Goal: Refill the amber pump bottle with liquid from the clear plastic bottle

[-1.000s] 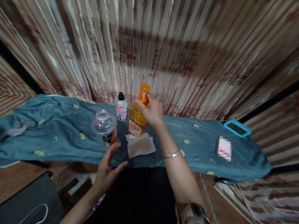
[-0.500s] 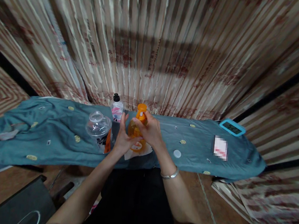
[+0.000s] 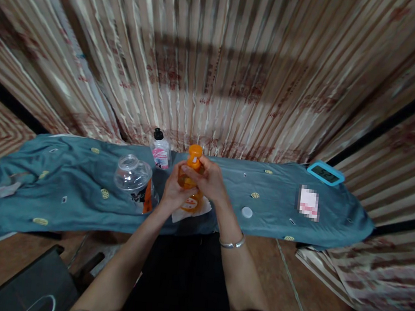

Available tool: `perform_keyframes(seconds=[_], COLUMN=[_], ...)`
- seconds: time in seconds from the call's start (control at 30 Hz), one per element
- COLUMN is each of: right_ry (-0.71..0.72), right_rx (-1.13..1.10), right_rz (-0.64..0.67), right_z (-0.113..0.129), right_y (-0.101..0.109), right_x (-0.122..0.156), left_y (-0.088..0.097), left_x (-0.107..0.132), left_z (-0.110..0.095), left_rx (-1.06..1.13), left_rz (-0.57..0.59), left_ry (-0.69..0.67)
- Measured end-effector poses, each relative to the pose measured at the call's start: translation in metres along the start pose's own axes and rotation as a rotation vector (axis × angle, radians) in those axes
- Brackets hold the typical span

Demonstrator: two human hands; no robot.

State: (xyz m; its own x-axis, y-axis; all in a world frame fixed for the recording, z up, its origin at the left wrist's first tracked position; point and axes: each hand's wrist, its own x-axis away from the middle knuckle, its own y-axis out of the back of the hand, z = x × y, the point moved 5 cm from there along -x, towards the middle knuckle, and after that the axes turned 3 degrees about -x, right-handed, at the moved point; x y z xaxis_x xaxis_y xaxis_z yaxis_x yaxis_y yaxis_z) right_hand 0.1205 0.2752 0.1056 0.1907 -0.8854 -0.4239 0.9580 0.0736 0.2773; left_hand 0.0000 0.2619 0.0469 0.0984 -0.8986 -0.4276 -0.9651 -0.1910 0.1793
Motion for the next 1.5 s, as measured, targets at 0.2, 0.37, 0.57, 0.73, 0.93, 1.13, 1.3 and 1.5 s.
perform_keyframes(seconds=[0.2, 0.37, 0.57, 0.73, 0.93, 1.13, 1.3, 1.5], right_ry=[-0.005, -0.029, 0.033, 0.022, -0.003, 0.078, 0.037, 0.043], right_rx=[0.013, 0.162, 0.158, 0.266, 0.333, 0.296, 0.353, 0.357], right_rz=[0.045, -0.196, -0.095, -0.152, -0.294, -0.134, -0.242, -0.265], right_z=[0.008, 0.015, 0.019, 0.028, 0.026, 0.03, 0.029, 0.028], right_y=[0.006, 0.013, 0.005, 0.005, 0.007, 0.004, 0.005, 0.003], right_x=[-0.005, 0.0, 0.009, 0.009, 0.008, 0.013, 0.007, 0.009], left_y=[0.001, 0.0, -0.001, -0.001, -0.002, -0.004, -0.004, -0.003], left_x=[0.0, 0.001, 0.0, 0.0, 0.0, 0.0, 0.0, 0.001], left_z=[0.0, -0.001, 0.001, 0.001, 0.005, 0.01, 0.01, 0.006], left_rx=[-0.01, 0.003, -0.005, -0.012, -0.013, 0.0, 0.0, 0.001], left_rz=[-0.01, -0.023, -0.011, -0.002, -0.015, -0.036, -0.048, -0.018], left_ry=[0.029, 0.033, 0.044, 0.047, 0.061, 0.015, 0.016, 0.025])
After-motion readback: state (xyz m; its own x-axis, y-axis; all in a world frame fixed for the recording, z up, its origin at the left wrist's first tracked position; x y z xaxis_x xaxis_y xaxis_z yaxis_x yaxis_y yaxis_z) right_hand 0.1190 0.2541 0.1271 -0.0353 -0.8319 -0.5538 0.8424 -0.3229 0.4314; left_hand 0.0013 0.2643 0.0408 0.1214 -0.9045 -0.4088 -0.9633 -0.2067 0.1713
